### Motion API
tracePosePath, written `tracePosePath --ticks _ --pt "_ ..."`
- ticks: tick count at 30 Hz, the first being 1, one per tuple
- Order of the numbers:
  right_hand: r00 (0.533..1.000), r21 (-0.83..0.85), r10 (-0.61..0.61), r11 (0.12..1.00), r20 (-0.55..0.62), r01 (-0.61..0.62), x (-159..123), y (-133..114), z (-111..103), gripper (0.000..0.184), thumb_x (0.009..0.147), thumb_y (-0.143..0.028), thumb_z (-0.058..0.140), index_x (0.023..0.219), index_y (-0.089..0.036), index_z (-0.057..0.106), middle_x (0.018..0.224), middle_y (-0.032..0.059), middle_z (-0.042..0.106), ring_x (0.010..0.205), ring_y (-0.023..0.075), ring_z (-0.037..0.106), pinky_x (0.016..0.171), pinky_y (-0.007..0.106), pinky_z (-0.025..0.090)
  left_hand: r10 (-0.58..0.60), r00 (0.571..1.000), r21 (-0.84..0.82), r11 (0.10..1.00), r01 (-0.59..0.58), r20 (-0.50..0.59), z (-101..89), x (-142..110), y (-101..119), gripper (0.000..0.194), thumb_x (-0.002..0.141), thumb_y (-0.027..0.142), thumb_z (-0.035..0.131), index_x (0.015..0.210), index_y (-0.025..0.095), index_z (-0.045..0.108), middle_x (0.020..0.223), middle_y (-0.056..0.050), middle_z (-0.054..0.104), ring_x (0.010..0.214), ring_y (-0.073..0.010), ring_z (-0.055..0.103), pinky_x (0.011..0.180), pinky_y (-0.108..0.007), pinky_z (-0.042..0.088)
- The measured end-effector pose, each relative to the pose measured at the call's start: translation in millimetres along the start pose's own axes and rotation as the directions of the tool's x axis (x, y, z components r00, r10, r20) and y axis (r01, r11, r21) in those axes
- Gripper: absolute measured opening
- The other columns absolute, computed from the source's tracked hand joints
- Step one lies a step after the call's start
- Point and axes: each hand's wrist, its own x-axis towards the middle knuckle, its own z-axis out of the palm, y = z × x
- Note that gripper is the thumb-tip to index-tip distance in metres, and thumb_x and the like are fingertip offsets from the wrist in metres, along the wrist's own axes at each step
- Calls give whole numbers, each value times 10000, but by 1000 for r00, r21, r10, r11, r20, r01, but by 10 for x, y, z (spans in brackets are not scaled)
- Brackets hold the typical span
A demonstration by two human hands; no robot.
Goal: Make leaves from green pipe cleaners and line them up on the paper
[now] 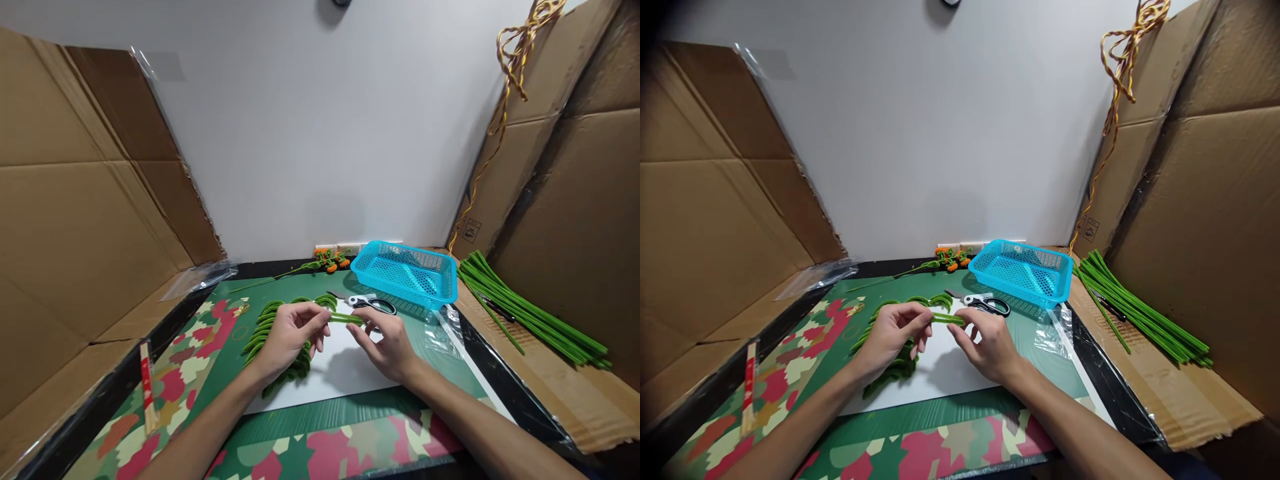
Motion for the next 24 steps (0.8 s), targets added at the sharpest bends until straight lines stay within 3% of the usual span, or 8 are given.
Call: tracePosePath --ticks 7,17,21,24 --pt "995 15 71 997 63 -72 17 -37 -60 292 1063 -325 535 844 -190 674 653 -1 668 525 112 574 549 238 452 28 999 80 996 -31 33 9 -12 24 367 840 477 853 778 125 769 628 -34 702 459 -123 617 392 -187 481" --pt "966 198 250 946 65 -258 45 -65 -134 318 1041 -403 582 817 -193 665 621 1 655 485 107 558 467 221 423 74 993 147 985 -86 87 46 -21 31 289 882 370 828 744 121 773 631 -41 704 475 -93 579 407 -157 435" --pt "940 302 333 891 74 -340 56 -67 -162 333 1009 -441 638 785 -196 662 628 8 653 487 109 560 463 227 420 104 994 117 987 -107 31 39 -23 -6 244 869 358 843 991 155 782 752 -28 735 501 -117 645 390 -174 479" --pt "906 429 397 799 147 -420 87 -44 -155 380 1007 -490 637 762 -199 639 602 -1 650 423 108 554 414 231 423 144 989 114 984 -140 -26 45 -33 -27 378 804 297 903 1138 194 758 887 -34 769 565 -143 711 424 -198 544"
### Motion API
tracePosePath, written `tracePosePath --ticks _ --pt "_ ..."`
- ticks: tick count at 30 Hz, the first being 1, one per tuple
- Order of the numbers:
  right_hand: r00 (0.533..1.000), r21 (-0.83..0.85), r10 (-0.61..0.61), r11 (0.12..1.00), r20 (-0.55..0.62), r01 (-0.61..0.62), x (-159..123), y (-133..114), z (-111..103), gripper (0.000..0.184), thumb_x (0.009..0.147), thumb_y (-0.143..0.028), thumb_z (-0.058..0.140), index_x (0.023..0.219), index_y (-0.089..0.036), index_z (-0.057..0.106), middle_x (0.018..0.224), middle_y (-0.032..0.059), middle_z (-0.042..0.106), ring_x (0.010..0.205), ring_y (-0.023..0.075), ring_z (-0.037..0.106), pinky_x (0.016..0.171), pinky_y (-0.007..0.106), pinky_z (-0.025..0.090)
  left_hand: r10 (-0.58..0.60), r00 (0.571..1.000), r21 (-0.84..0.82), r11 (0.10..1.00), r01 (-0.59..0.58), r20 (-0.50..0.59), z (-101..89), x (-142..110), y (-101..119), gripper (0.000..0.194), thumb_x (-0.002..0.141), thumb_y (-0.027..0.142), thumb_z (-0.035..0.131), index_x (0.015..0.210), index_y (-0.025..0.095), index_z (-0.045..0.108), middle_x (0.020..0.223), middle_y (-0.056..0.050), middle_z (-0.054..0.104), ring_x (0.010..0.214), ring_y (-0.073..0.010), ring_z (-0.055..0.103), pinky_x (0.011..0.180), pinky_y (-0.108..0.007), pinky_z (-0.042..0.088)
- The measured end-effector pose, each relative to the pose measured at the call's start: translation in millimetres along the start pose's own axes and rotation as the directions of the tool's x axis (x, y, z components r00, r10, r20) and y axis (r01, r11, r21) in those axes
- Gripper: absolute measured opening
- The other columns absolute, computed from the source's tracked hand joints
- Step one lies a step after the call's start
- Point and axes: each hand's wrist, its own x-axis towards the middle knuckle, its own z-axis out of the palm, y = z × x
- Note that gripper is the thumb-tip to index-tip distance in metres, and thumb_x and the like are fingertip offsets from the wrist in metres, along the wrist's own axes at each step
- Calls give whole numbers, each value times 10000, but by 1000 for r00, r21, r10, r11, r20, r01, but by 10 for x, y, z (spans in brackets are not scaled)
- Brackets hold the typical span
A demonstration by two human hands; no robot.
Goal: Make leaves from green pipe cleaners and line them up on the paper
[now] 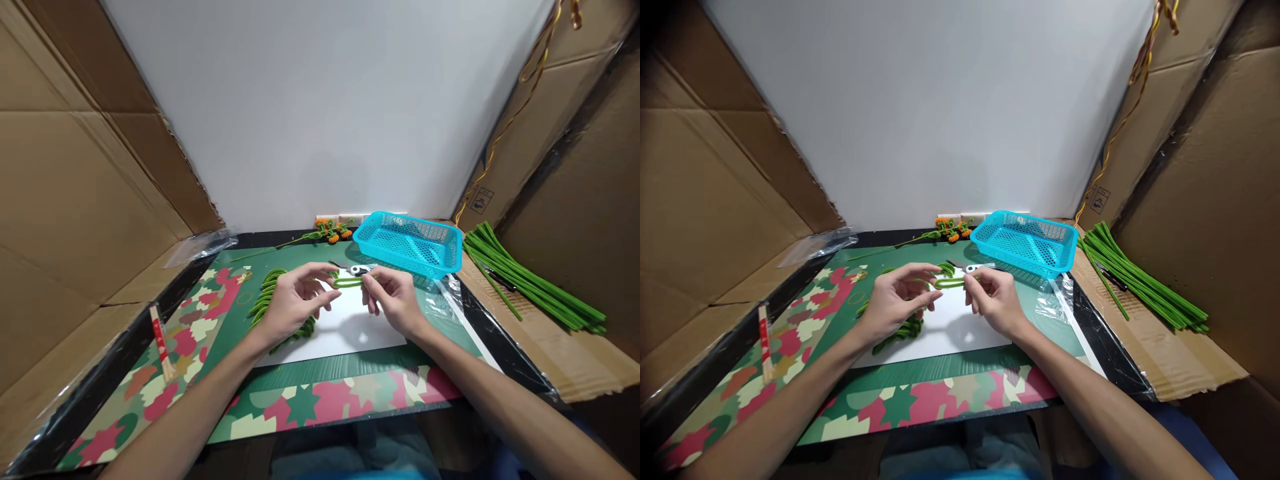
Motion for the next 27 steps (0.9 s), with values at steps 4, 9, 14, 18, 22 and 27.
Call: tracePosePath --ticks 4,9,14,18,22,27 --pt "991 180 101 977 83 -115 50 42 32 414 965 -547 677 752 -194 638 581 -9 656 369 121 568 350 235 442 48 997 21 999 -47 -56 27 -18 -9 196 819 274 889 954 165 798 723 -22 748 535 -132 688 427 -183 529" --pt "979 277 164 941 122 -192 44 58 84 417 923 -559 730 768 -176 677 595 3 682 384 126 601 357 230 494 98 989 42 995 -94 -115 53 -32 -2 211 758 210 930 940 168 831 738 -27 779 507 -121 692 450 -185 535" --pt "971 319 191 920 145 -229 44 59 87 415 905 -556 756 771 -169 692 603 13 701 382 132 610 347 232 506 135 975 27 991 -133 -177 57 -28 -10 118 758 212 921 852 175 860 712 -42 799 482 -130 679 418 -203 533" --pt "969 338 193 911 155 -236 52 82 84 404 905 -541 766 771 -166 699 605 14 703 389 128 614 354 225 508 153 967 20 988 -152 -204 60 -27 -9 104 737 200 929 823 191 872 745 -50 824 491 -135 683 449 -220 578" --pt "968 351 188 906 168 -237 53 101 82 401 909 -537 765 778 -163 707 610 17 706 397 127 620 358 221 510 161 963 27 987 -159 -216 56 -29 -5 85 743 196 922 813 197 872 754 -48 832 489 -134 686 447 -215 580" --pt "966 357 175 905 188 -233 57 96 79 403 920 -529 756 779 -155 714 601 24 705 407 135 630 372 229 520 157 965 49 988 -150 -209 33 -33 21 67 761 176 907 817 187 871 725 -49 826 506 -146 713 459 -207 573"
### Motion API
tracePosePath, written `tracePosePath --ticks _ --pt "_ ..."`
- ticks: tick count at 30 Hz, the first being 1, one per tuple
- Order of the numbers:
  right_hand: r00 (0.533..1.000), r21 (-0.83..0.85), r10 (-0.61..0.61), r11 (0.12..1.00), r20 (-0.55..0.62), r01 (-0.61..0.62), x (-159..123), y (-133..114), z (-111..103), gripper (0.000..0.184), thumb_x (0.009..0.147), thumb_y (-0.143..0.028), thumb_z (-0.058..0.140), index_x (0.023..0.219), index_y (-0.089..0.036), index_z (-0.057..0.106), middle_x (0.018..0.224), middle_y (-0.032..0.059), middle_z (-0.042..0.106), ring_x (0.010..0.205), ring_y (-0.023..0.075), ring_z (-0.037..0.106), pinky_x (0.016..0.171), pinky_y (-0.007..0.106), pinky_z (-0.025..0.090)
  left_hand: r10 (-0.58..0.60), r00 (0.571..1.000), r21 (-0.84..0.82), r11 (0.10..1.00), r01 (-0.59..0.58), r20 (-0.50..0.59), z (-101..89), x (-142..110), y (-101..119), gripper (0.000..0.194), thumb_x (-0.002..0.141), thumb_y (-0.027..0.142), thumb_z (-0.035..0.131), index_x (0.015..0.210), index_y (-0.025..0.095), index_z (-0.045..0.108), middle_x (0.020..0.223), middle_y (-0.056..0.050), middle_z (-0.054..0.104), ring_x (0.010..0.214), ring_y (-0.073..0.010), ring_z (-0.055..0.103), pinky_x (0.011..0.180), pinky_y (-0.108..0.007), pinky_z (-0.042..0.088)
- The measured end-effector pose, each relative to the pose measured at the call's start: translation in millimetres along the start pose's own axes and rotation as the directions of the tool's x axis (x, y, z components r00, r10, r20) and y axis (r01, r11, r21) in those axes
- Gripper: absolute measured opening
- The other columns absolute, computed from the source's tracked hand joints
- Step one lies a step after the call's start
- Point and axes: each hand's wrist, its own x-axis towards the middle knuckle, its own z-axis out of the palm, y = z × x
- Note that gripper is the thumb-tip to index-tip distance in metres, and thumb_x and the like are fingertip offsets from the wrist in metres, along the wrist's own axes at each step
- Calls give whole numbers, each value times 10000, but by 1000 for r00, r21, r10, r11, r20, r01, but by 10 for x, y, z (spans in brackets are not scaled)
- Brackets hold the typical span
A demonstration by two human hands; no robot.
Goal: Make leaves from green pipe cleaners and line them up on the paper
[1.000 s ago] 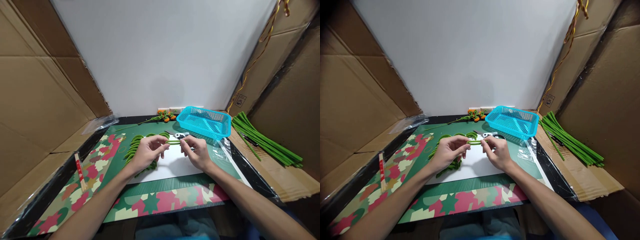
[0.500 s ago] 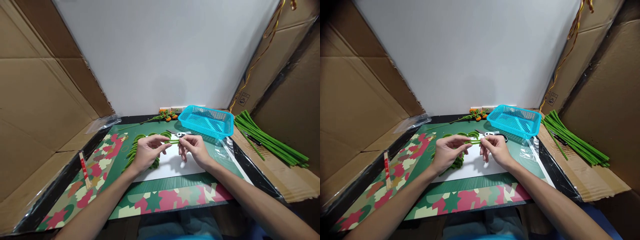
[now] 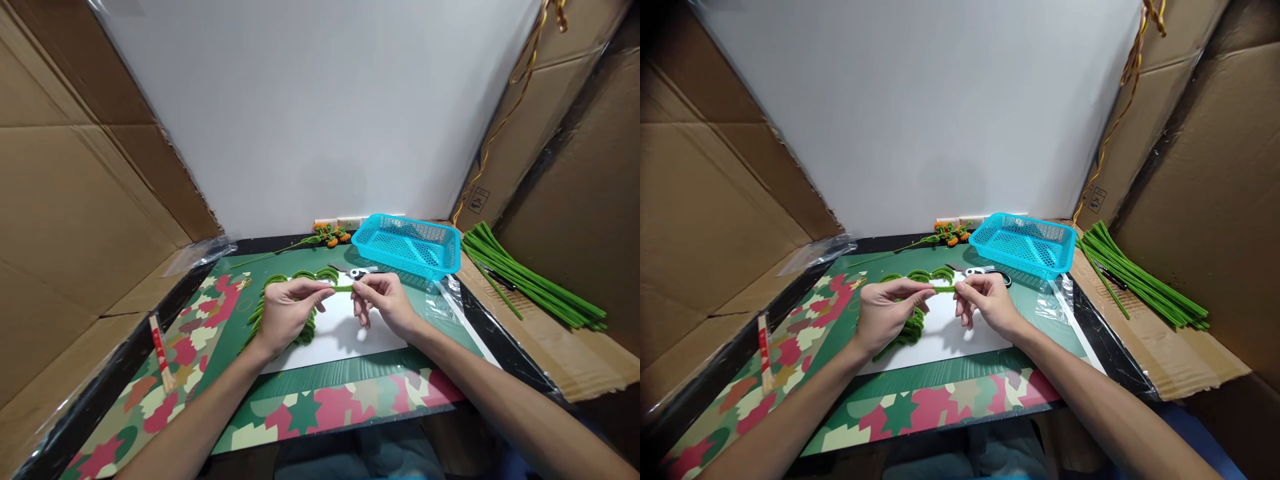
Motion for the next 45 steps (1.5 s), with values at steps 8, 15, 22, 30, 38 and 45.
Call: tracePosePath --ticks 8,15,22,30,38,45 --pt "1000 -25 11 1000 24 -10 1 25 -10 403 939 -550 722 813 -167 702 630 16 708 427 141 634 390 247 517 -64 998 -42 997 64 -5 16 -18 -8 112 809 248 894 866 163 846 743 -74 832 664 -225 807 496 -225 598" --pt "993 -181 22 984 116 0 -68 11 9 371 968 -516 710 821 -178 757 660 29 735 522 136 612 500 249 457 -177 982 -107 977 183 64 40 -26 12 280 770 331 931 960 155 824 759 -85 825 626 -238 788 438 -240 555" --pt "972 -829 -222 529 74 184 -74 -52 -61 365 1042 -446 609 798 -226 769 824 48 765 803 219 649 752 336 469 -270 958 -240 928 285 97 40 39 -15 305 845 413 871 932 130 801 842 -96 814 689 -204 776 532 -233 576" --pt "971 -978 -229 206 -72 -24 26 57 -483 159 963 -214 652 1089 -204 749 1086 101 738 1049 295 641 877 379 469 -327 945 -465 832 302 30 -68 136 -71 393 905 507 803 941 187 577 890 -38 774 743 -150 756 682 -235 611" --pt "986 -991 -127 85 -112 -102 4 116 -455 202 930 -170 681 1126 -212 704 1041 119 733 955 308 667 776 357 431 -369 921 -521 765 379 127 -96 124 -57 380 931 509 771 1008 155 659 588 95 494 322 -15 347 325 -129 227" --pt "959 -965 -168 167 -230 -203 -40 104 -451 148 899 -225 661 1003 -228 556 866 66 717 742 270 680 617 310 356 -361 916 -550 735 396 178 -102 112 -93 314 976 460 725 1054 160 673 626 78 475 361 -17 319 362 -125 213"
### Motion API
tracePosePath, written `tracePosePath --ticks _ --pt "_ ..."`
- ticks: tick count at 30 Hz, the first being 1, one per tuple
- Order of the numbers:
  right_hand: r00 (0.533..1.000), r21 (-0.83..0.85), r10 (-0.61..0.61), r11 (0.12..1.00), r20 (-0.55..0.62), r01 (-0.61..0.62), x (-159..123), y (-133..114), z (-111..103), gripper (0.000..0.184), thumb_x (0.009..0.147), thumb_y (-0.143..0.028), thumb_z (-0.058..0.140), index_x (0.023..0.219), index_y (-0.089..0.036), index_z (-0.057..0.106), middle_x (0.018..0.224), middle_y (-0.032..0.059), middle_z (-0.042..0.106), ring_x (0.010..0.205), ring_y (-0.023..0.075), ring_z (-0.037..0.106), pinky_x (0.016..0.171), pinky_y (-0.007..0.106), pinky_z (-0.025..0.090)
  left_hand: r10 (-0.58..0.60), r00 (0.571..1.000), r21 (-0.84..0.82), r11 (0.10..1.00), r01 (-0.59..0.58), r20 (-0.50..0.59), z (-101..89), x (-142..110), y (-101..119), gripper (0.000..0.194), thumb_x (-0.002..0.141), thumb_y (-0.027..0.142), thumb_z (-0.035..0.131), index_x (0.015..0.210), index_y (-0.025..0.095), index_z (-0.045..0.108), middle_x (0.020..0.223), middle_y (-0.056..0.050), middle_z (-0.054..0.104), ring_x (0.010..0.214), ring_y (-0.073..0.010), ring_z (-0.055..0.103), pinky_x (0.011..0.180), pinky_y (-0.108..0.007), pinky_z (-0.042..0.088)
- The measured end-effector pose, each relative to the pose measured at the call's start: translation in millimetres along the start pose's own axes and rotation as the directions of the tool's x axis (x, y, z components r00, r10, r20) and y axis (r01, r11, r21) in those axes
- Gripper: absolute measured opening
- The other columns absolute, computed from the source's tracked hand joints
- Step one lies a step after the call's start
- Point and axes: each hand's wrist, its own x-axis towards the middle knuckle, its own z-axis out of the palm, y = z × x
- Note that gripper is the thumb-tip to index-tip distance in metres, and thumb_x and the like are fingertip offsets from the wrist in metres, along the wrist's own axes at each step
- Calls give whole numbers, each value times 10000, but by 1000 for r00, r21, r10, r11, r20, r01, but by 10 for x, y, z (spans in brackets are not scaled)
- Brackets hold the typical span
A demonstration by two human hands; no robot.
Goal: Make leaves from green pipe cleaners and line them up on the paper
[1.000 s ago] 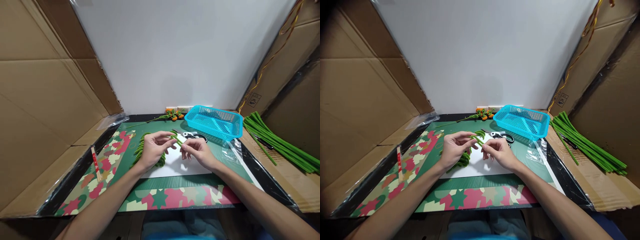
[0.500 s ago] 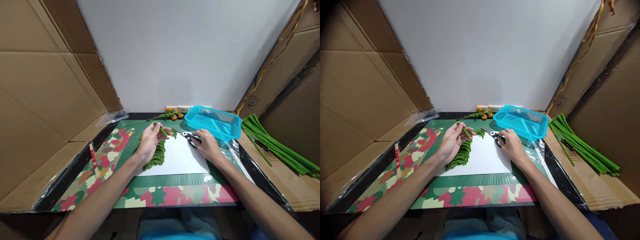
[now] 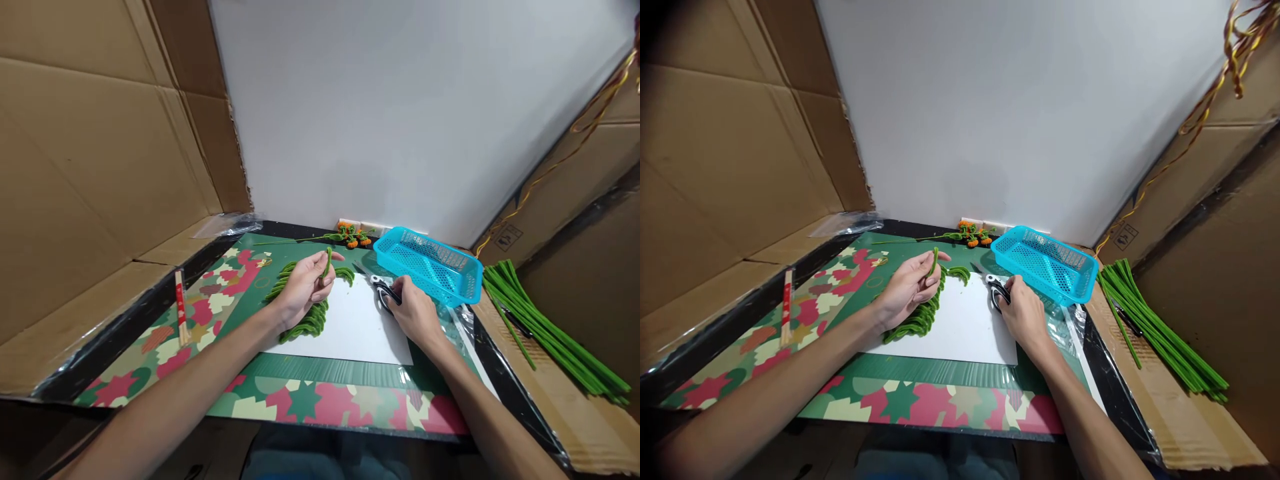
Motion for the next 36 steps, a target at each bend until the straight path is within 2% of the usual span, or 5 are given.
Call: tracePosePath --ticks 3,7,12,27,36 --pt "998 96 16 995 -65 -10 4 -33 -39 259 897 -262 653 1071 -244 462 860 40 712 664 253 682 585 297 376 -11 1000 -15 1000 11 16 -1 -3 -7 308 984 457 712 1037 156 669 629 72 473 371 -23 330 367 -125 221" --pt "985 279 -51 955 -165 96 10 -133 -49 383 917 -357 663 1138 -268 363 1041 83 736 888 268 748 711 358 554 -16 1000 -24 1000 16 21 -15 -7 -9 324 982 470 711 986 151 657 619 70 476 370 -23 344 363 -120 224" --pt "952 464 -134 848 -276 255 -42 -218 -36 512 861 -310 758 1265 -278 445 1075 63 755 961 253 739 868 430 599 -16 999 -36 999 17 30 -37 -2 -9 331 970 474 729 960 154 642 607 77 465 365 -19 334 362 -113 226" --pt "902 197 -327 900 -283 388 -74 -220 -83 499 874 -214 689 1368 -220 622 1204 123 737 1031 314 657 894 473 566 -11 994 -98 995 22 109 -11 -53 73 286 1015 395 666 867 180 549 596 100 351 386 -31 304 384 -114 225" --pt "920 224 -283 911 -271 347 -87 -226 -42 434 881 -161 650 1310 -222 637 1187 103 740 977 263 703 852 384 573 -77 984 -41 996 85 162 27 -68 69 321 1030 430 650 854 185 538 590 100 345 388 -32 281 382 -121 196"
